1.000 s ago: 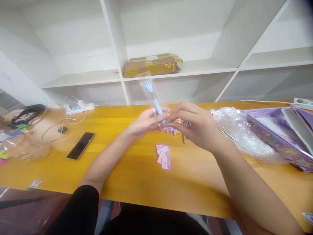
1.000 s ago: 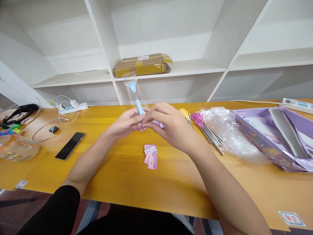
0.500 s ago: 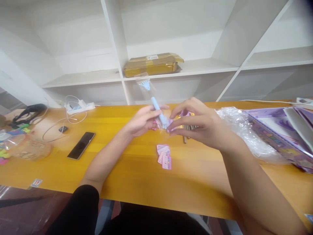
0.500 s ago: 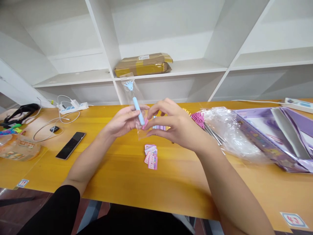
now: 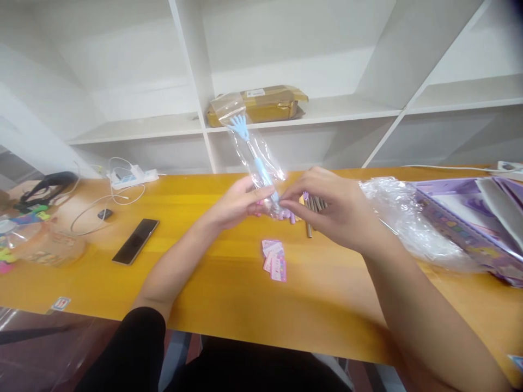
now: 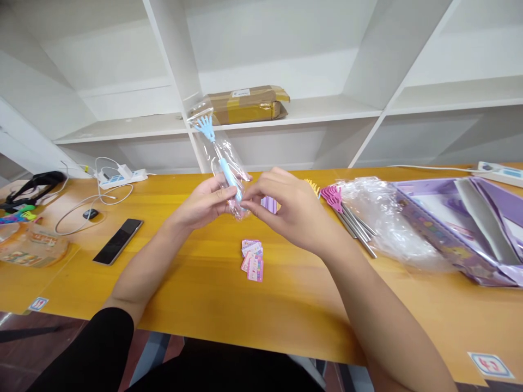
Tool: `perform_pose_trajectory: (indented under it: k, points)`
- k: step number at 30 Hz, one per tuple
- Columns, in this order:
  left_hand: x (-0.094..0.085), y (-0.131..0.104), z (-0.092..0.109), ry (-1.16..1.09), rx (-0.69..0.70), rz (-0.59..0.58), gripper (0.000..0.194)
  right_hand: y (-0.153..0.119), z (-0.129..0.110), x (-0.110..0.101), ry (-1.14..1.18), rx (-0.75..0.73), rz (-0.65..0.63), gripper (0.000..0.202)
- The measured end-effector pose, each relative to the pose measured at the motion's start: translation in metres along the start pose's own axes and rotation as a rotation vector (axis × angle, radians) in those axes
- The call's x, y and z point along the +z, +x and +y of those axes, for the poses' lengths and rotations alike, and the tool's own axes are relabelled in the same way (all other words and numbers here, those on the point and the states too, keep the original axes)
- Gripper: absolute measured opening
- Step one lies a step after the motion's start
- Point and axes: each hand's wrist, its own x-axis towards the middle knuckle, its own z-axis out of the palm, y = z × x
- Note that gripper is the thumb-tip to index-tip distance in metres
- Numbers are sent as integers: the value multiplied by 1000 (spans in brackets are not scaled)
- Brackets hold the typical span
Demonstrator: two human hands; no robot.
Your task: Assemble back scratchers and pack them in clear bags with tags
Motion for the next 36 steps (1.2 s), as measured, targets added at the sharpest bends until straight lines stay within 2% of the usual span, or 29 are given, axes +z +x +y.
perform_pose_trajectory:
  k: [10,15,19,22,24,26,29,36]
  points:
    - [1,-2,0,-17,47,-57,53,-1,1,1,-43,60,43,13]
    - [-1,1,-8,48,106,-80,74,0,1,1,-38,72,56,14]
    - [0,3,-9,65,140,-75,73,0,3,2,-31,118,84,13]
    - [2,0,-5,102,122,-37,74,-1,4,3,16,229,112,31]
    - [4,-3,-1,118,109,-15,75,-2,5,3,98,322,65,42]
    - [6,-4,1,114,112,-52,73,-2,7,4,188,378,-28,41]
    - [7,-5,2,99,141,-145,64,-1,10,7,297,388,-140,48]
    - [10,-9,6,80,167,-246,56,-1,17,11,587,395,-223,52]
